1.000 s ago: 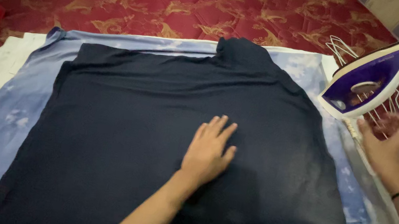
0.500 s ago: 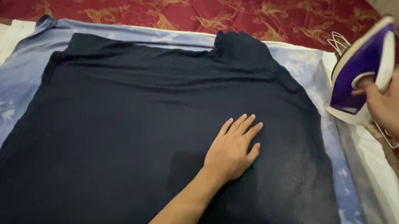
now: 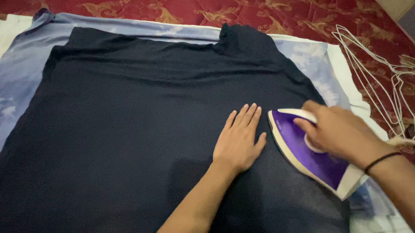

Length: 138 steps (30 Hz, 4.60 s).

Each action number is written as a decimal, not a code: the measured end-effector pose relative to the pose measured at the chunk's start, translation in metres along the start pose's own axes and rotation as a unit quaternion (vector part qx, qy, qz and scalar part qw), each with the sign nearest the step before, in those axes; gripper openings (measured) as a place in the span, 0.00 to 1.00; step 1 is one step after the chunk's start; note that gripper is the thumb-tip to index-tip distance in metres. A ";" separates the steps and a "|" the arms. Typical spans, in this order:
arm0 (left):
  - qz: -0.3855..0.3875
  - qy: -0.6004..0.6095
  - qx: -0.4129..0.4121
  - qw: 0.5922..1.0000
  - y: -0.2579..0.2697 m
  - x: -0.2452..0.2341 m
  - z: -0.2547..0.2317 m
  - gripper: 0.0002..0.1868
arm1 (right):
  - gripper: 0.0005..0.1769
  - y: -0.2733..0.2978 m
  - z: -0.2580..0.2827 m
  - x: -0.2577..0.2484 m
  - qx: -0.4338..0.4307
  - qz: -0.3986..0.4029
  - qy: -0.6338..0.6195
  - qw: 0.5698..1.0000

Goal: The person irons a dark blue t-shirt laid flat on a patterned cloth. They use a purple and white iron to smooth the fabric, frequently adjusting the shirt's position with their hands to ensure even coverage.

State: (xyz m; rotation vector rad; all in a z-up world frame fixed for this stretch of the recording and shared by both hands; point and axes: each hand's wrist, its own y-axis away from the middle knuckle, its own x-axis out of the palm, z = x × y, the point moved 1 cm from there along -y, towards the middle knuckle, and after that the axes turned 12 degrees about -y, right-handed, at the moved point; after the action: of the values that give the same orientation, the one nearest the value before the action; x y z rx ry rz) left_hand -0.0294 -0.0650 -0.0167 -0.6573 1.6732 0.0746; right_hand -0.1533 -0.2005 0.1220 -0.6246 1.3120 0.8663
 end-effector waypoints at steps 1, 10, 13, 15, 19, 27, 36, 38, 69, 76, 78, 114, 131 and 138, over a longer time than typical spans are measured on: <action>0.001 -0.003 -0.002 1.000 0.000 0.000 0.000 0.37 | 0.25 0.001 0.005 0.005 -0.029 -0.006 0.018 0.999; -0.009 0.008 0.009 1.000 0.002 0.000 -0.001 0.35 | 0.21 -0.024 -0.007 0.024 0.052 -0.113 0.065 0.990; -0.016 0.013 0.011 1.000 0.002 0.002 -0.001 0.35 | 0.22 -0.047 -0.016 0.029 0.044 -0.150 0.075 0.985; -0.023 0.020 0.009 0.999 0.002 0.002 0.000 0.35 | 0.22 -0.062 -0.021 0.031 0.067 -0.151 0.057 0.985; -0.035 0.026 0.006 0.999 0.001 0.003 -0.001 0.34 | 0.21 -0.087 -0.032 0.028 0.096 -0.151 0.009 0.984; -0.026 0.032 0.009 0.999 0.001 -0.001 0.001 0.34 | 0.23 -0.093 -0.060 0.029 0.126 -0.025 -0.076 0.989; 0.022 -0.001 -0.005 1.000 0.002 -0.008 -0.003 0.36 | 0.22 -0.022 -0.044 0.028 0.112 0.002 -0.105 0.988; 0.026 -0.007 -0.001 1.000 0.001 -0.011 -0.003 0.37 | 0.21 -0.006 -0.032 0.028 0.090 -0.043 -0.058 0.993; -0.007 0.042 -0.003 0.999 -0.002 -0.004 0.001 0.37 | 0.27 -0.066 -0.058 0.022 0.080 0.008 -0.102 0.991; 0.007 -0.001 0.025 1.000 -0.006 -0.008 0.028 0.36 | 0.30 -0.030 -0.022 0.004 0.105 0.091 -0.086 0.987; 0.012 -0.026 0.029 0.999 -0.013 -0.012 0.044 0.36 | 0.30 -0.019 -0.011 0.003 0.062 0.025 -0.029 0.997; 0.012 -0.031 -0.027 0.999 -0.014 -0.030 0.081 0.35 | 0.28 -0.055 0.001 0.004 0.065 0.072 -0.066 0.993; -0.166 0.134 -0.059 0.975 -0.051 -0.032 0.132 0.17 | 0.30 -0.091 0.009 0.020 0.070 -0.107 -0.011 0.992; -0.260 0.066 -0.114 0.957 -0.122 -0.009 0.222 0.11 | 0.27 -0.117 -0.010 0.011 0.103 0.038 -0.101 0.989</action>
State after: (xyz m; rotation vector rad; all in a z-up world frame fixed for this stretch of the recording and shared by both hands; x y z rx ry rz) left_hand 0.2236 -0.0739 -0.0205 -1.2829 1.5799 -0.1584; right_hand -0.0616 -0.2715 0.1005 -0.3170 1.2279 0.8208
